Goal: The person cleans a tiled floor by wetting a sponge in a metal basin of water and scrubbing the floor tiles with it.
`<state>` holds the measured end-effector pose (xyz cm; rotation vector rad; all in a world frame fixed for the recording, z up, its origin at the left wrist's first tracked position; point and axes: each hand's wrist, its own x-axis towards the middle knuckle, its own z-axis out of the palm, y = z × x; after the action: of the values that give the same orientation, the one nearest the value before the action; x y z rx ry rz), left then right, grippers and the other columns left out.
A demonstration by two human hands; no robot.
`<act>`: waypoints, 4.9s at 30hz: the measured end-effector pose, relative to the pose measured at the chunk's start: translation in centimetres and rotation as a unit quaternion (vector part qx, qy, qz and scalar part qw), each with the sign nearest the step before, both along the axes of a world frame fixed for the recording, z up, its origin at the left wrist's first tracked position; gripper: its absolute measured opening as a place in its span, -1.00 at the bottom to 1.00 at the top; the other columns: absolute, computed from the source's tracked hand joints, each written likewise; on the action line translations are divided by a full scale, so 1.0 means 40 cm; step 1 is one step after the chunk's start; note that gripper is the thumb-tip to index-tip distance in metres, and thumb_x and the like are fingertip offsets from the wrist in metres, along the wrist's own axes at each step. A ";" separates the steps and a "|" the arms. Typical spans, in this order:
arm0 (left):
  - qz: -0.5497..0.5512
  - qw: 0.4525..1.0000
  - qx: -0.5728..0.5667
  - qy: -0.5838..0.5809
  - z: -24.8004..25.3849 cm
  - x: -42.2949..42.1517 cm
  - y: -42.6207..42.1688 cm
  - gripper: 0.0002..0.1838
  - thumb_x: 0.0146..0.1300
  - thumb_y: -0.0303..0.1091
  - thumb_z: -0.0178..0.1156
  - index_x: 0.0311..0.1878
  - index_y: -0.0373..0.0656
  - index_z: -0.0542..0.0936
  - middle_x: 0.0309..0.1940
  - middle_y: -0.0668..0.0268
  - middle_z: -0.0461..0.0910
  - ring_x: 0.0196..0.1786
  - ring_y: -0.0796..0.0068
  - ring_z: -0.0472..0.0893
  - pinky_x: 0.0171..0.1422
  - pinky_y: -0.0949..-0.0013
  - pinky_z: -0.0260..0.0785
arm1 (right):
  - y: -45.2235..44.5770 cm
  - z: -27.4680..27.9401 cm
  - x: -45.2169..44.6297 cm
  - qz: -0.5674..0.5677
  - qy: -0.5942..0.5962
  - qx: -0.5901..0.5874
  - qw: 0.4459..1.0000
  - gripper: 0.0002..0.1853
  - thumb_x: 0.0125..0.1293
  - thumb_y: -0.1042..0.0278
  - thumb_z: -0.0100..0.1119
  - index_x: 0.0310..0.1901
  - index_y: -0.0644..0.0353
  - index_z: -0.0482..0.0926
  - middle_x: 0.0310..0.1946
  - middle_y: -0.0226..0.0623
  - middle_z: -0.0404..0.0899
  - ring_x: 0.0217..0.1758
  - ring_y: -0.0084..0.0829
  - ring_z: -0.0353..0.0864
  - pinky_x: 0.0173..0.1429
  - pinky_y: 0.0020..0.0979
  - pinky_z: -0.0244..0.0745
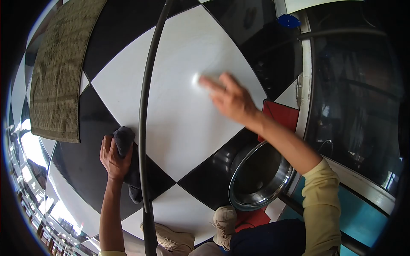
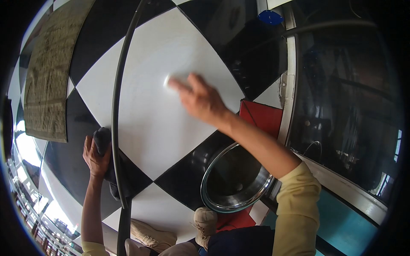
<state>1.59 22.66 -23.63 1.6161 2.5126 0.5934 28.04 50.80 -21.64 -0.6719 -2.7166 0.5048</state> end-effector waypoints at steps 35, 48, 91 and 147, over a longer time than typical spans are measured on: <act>0.007 0.999 -0.020 -0.027 0.003 -0.003 -0.002 -0.56 0.02 -0.20 0.44 -0.09 -0.25 0.59 -0.21 0.08 0.47 -0.14 -0.06 0.54 -0.04 0.04 0.42 | -0.135 -0.016 -0.057 0.121 0.055 0.018 0.991 -0.58 0.23 0.51 0.20 0.15 0.13 0.61 -0.24 -0.14 0.44 -0.22 -0.21 0.56 -0.18 -0.30 0.64; 0.005 1.000 0.005 -0.002 -0.005 -0.001 0.003 -0.67 0.02 -0.22 0.43 -0.24 -0.21 0.58 -0.28 0.16 0.45 -0.20 0.05 0.54 -0.14 0.09 0.42 | -0.024 0.003 -0.097 0.035 0.007 0.027 0.999 -0.53 0.15 0.60 0.23 0.15 0.11 0.60 -0.25 -0.17 0.45 -0.25 -0.25 0.57 -0.26 -0.39 0.65; -0.002 1.000 0.013 0.012 -0.006 -0.005 0.003 -0.65 0.00 -0.23 0.43 -0.24 -0.24 0.56 -0.27 0.13 0.46 -0.20 0.04 0.55 -0.11 0.09 0.44 | -0.211 -0.025 -0.175 0.196 0.105 -0.023 0.975 -0.64 0.28 0.50 0.15 0.12 0.19 0.59 -0.19 -0.11 0.49 -0.16 -0.23 0.59 -0.16 -0.32 0.66; 0.001 1.000 0.007 -0.002 -0.002 -0.003 0.004 -0.66 0.01 -0.23 0.44 -0.24 -0.21 0.58 -0.27 0.17 0.46 -0.20 0.07 0.55 -0.14 0.11 0.44 | -0.115 0.015 -0.135 0.079 0.002 0.012 0.997 -0.59 0.20 0.55 0.18 0.12 0.18 0.61 -0.22 -0.13 0.47 -0.22 -0.22 0.58 -0.24 -0.34 0.66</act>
<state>1.46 22.83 -23.69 1.6166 2.5136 0.6158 22.65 46.20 -21.05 -0.4514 -2.7806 0.5072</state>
